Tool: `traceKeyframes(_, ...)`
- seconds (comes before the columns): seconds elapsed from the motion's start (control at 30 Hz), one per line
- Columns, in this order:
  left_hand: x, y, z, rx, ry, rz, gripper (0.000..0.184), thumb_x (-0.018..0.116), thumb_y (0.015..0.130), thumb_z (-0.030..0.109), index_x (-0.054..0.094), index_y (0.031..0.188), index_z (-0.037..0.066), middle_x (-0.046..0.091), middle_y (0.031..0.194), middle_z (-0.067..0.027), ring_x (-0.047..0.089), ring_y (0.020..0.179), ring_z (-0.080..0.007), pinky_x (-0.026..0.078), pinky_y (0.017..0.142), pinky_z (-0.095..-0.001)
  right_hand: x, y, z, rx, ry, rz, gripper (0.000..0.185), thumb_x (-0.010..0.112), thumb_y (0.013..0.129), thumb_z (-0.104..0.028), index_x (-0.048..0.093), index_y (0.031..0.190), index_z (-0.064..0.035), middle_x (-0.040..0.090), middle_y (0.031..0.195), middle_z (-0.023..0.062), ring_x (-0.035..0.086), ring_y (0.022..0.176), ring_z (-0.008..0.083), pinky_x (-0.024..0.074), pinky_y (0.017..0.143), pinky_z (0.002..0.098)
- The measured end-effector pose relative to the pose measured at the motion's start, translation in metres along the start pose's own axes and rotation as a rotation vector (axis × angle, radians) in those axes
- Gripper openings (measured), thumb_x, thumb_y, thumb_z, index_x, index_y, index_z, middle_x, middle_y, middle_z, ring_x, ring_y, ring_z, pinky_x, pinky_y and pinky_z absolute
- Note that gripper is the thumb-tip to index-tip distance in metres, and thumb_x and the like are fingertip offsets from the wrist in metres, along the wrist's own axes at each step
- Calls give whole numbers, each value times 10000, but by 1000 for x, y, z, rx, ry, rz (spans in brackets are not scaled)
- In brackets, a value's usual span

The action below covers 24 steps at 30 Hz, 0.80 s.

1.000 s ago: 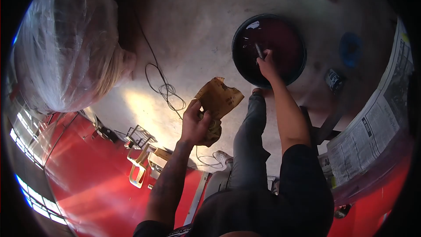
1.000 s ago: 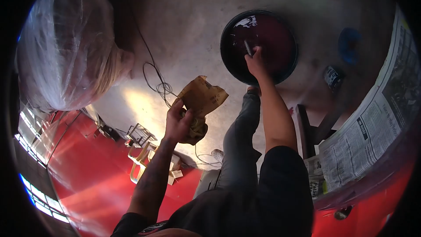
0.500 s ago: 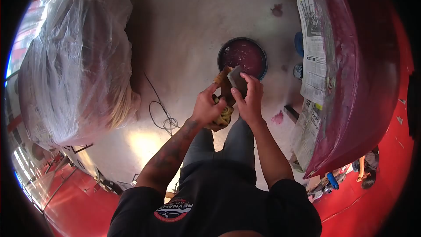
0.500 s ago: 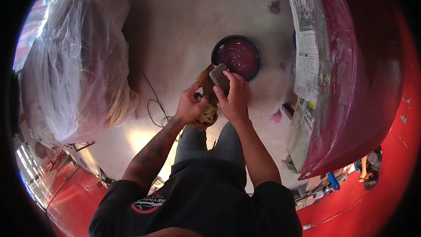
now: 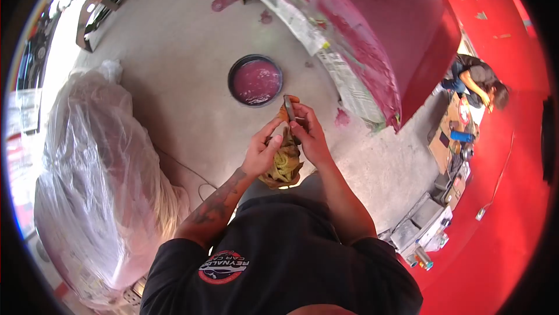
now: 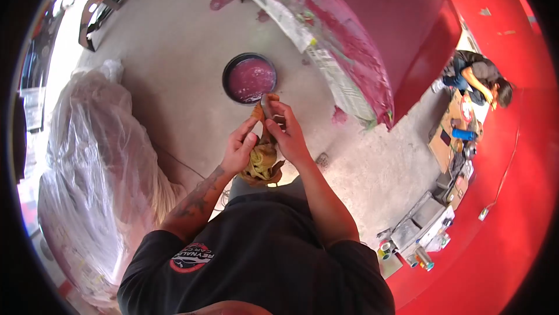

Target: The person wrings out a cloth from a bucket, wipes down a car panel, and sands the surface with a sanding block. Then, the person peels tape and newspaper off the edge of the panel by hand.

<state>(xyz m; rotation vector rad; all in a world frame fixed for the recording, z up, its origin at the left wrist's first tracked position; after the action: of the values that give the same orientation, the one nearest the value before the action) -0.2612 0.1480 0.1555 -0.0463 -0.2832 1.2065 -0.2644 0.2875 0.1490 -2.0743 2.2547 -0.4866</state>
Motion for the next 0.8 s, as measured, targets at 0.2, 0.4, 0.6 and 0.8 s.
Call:
traceKeyframes(0.2,150,0,-19,24,-50,-228,598,622,960,158,320,1449,-7,555,1281,-127,542,1133,-152,438,969,-292,-132,-92,-10,-104,52,91,396,587,967,-96,468,1344,-81,593,1231,64,555,1148,154,449,936,318)
traceKeyframes(0.4,358,-8,-35,30,-19,-521,656,596,977,164,233,1516,71,567,1223,-90,539,1148,-161,424,984,-296,-304,-196,-27,-245,-10,414,381,642,942,-127,518,1296,-58,556,1122,62,566,980,141,473,852,300)
traceKeyframes(0.6,481,0,-59,-68,74,-717,583,610,960,95,329,1470,71,525,1347,-124,516,1217,-171,428,1005,-292,-413,-243,-34,-340,-3,574,331,612,956,-112,537,1274,-59,543,1091,59,565,937,127,482,821,277)
traceKeyframes(0.8,573,37,-59,-66,38,-779,579,601,965,86,320,1470,71,537,1336,-147,516,1221,-177,440,994,-294,-492,-238,-53,-337,73,720,286,563,980,-107,532,1260,-60,573,1071,46,555,975,122,467,863,282)
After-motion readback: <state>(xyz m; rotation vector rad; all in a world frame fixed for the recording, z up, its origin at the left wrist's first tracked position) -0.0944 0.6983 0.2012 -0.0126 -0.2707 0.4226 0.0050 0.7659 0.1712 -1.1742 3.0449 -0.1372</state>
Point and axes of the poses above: each hand's wrist, its own y-axis towards the middle knuckle, its own x-axis out of the palm, z = x × y, the point moved 8 cm from there along y, towards the middle knuckle
